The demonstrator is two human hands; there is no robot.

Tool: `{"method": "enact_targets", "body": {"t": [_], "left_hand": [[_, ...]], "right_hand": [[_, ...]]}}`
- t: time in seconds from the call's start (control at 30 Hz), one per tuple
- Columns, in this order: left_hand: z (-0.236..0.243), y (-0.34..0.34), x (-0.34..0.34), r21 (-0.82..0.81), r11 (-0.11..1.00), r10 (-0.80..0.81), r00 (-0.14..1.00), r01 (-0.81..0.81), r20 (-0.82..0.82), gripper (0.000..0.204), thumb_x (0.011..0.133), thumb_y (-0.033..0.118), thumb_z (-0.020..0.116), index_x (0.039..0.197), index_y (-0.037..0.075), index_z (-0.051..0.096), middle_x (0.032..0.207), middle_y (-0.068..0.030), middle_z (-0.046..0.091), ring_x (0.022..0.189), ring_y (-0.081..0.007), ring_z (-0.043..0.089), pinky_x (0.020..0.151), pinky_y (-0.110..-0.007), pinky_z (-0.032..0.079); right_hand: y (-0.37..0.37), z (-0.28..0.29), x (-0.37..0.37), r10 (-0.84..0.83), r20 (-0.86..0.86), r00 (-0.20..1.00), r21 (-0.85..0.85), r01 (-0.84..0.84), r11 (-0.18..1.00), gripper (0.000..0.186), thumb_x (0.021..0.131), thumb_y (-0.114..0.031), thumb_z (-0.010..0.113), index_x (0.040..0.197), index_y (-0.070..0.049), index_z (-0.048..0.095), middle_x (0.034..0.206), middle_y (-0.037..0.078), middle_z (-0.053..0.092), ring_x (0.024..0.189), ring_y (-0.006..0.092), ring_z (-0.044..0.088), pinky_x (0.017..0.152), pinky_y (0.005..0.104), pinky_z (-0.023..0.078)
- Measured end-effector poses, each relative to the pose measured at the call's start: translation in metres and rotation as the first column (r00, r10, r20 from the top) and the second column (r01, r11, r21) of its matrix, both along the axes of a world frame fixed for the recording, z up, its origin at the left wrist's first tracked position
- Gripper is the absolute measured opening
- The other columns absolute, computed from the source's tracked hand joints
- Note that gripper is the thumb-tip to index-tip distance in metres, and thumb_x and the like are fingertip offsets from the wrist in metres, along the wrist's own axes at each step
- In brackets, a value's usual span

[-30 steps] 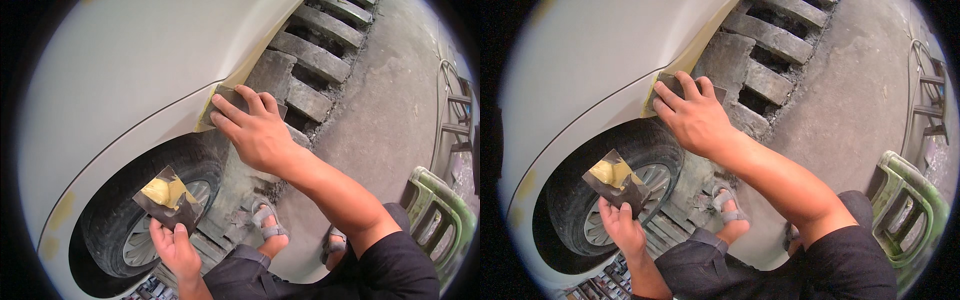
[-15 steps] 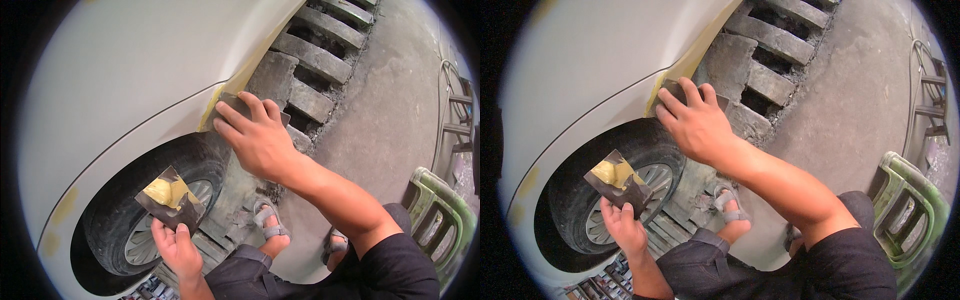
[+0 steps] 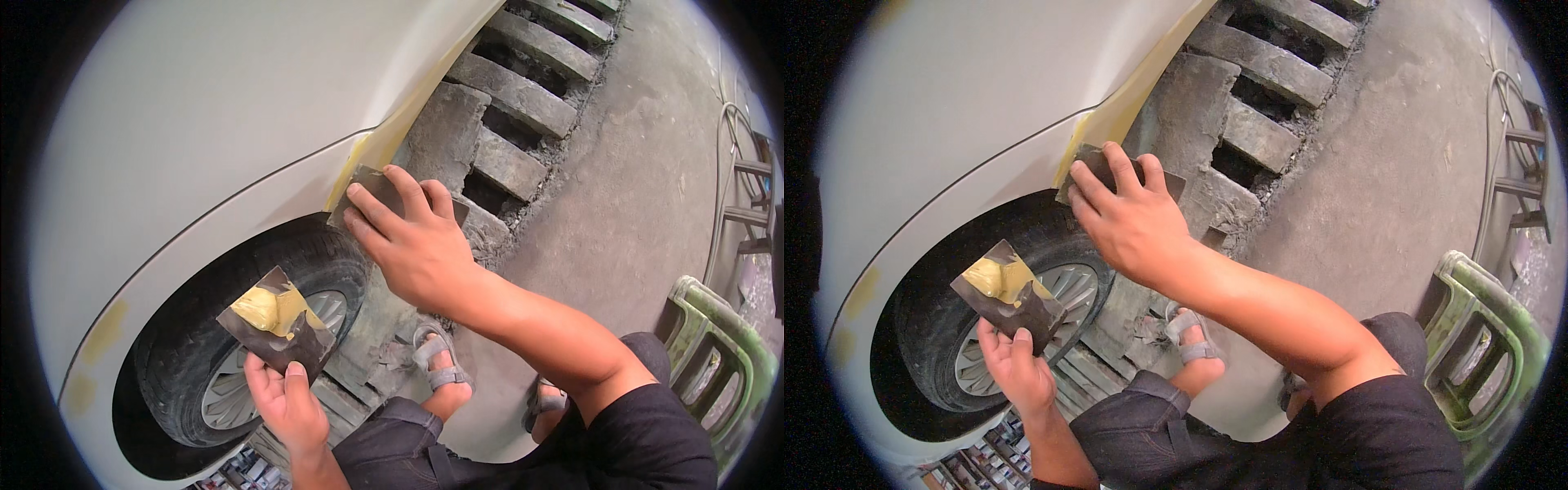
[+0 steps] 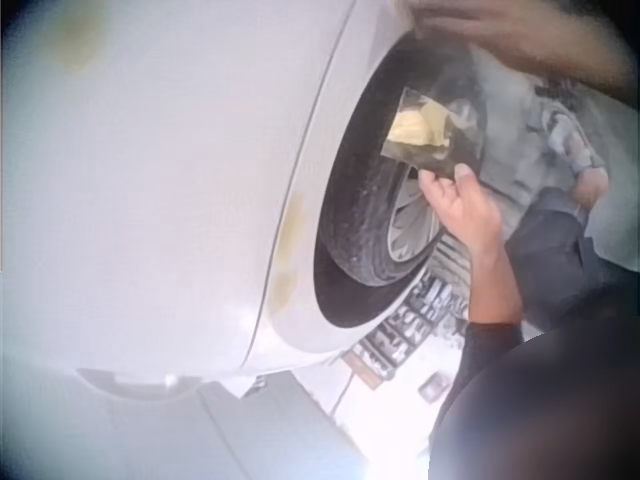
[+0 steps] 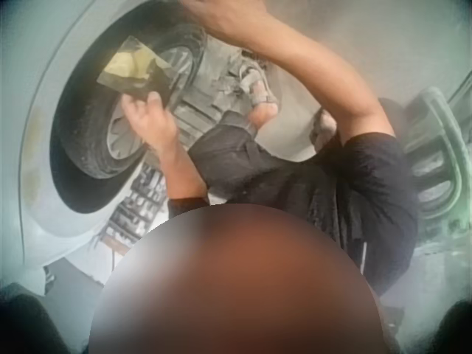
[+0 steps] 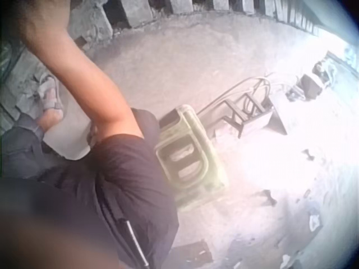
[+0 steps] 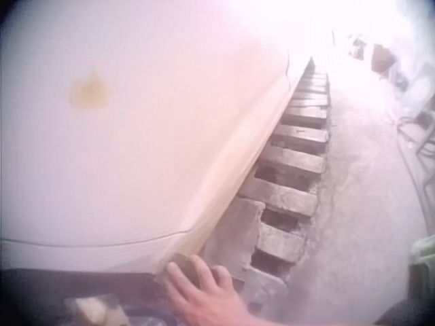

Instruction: The person applies yellow body filler to several spots on the side of a white car using a metal putty knife, then smooths and levels the filler with a sanding block. The person works on the rear quarter panel and door area, repeatedly applying and smoothing the material.

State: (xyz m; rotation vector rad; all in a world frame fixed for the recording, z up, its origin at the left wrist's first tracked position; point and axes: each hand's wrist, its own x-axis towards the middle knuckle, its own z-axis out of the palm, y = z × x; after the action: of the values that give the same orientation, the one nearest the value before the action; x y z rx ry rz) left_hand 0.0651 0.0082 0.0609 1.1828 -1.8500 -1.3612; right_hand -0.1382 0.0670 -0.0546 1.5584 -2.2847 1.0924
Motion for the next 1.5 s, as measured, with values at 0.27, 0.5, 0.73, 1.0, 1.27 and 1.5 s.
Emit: {"method": "enact_targets", "body": {"t": [0.27, 0.5, 0.73, 1.0, 1.27, 1.5], "left_hand": [[-0.001, -0.001, 0.000, 0.021, 1.000, -0.009, 1.000, 0.009, -0.003, 0.049, 0.088, -0.008, 0.043, 0.138, -0.008, 0.038, 0.129, -0.0203, 0.054, 0.118, -0.0241, 0.056, 0.105, -0.038, 0.042], [0.002, 0.000, -0.004, 0.029, 1.000, -0.004, 1.000, 0.004, 0.005, 0.051, 0.088, -0.008, 0.043, 0.139, -0.008, 0.037, 0.131, -0.0206, 0.054, 0.120, -0.0251, 0.055, 0.106, -0.039, 0.041], [0.005, 0.001, -0.006, 0.149, 0.989, 0.030, 0.998, -0.021, -0.061, 0.053, 0.086, -0.008, 0.043, 0.138, -0.007, 0.038, 0.133, -0.0207, 0.053, 0.124, -0.0271, 0.053, 0.110, -0.041, 0.038], [0.005, 0.010, -0.024, 0.501, 0.864, 0.203, 0.946, -0.051, -0.254, 0.056, 0.083, -0.005, 0.047, 0.138, -0.001, 0.038, 0.136, -0.0189, 0.051, 0.126, -0.0294, 0.051, 0.111, -0.046, 0.038], [0.010, 0.013, -0.026, 0.452, 0.885, 0.263, 0.922, -0.113, -0.285, 0.057, 0.084, -0.002, 0.049, 0.140, 0.003, 0.040, 0.135, -0.0153, 0.052, 0.127, -0.0281, 0.052, 0.111, -0.046, 0.040], [0.012, 0.014, -0.018, 0.378, 0.921, 0.195, 0.949, -0.091, -0.249, 0.055, 0.084, -0.006, 0.047, 0.138, -0.002, 0.038, 0.135, -0.0186, 0.052, 0.125, -0.0278, 0.052, 0.112, -0.045, 0.038]], "right_hand": [[-0.014, -0.005, 0.009, -0.014, -0.044, 0.999, -0.003, 0.014, 1.000, 0.037, 0.083, -0.023, 0.060, 0.115, -0.010, 0.069, 0.136, 0.007, 0.055, 0.128, 0.0409, 0.042, 0.096, 0.0549, 0.036], [-0.002, 0.006, 0.006, 0.014, -0.009, 1.000, -0.003, -0.014, 1.000, 0.039, 0.077, -0.016, 0.064, 0.115, -0.010, 0.068, 0.136, 0.005, 0.055, 0.126, 0.0395, 0.044, 0.095, 0.0502, 0.037], [-0.005, -0.010, 0.011, 0.000, 0.004, 1.000, 0.133, 0.000, 0.991, 0.038, 0.080, -0.018, 0.062, 0.116, -0.010, 0.068, 0.136, 0.006, 0.055, 0.127, 0.0410, 0.043, 0.096, 0.0532, 0.035], [0.033, 0.002, 0.015, 0.471, 0.587, 0.659, -0.483, -0.182, 0.857, 0.037, 0.086, -0.016, 0.070, 0.122, -0.008, 0.066, 0.137, 0.015, 0.058, 0.126, 0.0382, 0.052, 0.107, 0.0499, 0.039], [0.039, -0.012, 0.022, 0.795, 0.576, 0.189, -0.707, -0.373, 0.601, 0.037, 0.084, -0.018, 0.077, 0.118, -0.006, 0.070, 0.133, 0.015, 0.062, 0.128, 0.0380, 0.052, 0.113, 0.0486, 0.034], [0.022, -0.023, -0.003, 0.154, 0.248, 0.956, -0.149, -0.119, 0.982, 0.038, 0.080, -0.011, 0.069, 0.117, -0.017, 0.068, 0.137, -0.003, 0.059, 0.130, 0.0357, 0.046, 0.101, 0.0476, 0.037]]}}
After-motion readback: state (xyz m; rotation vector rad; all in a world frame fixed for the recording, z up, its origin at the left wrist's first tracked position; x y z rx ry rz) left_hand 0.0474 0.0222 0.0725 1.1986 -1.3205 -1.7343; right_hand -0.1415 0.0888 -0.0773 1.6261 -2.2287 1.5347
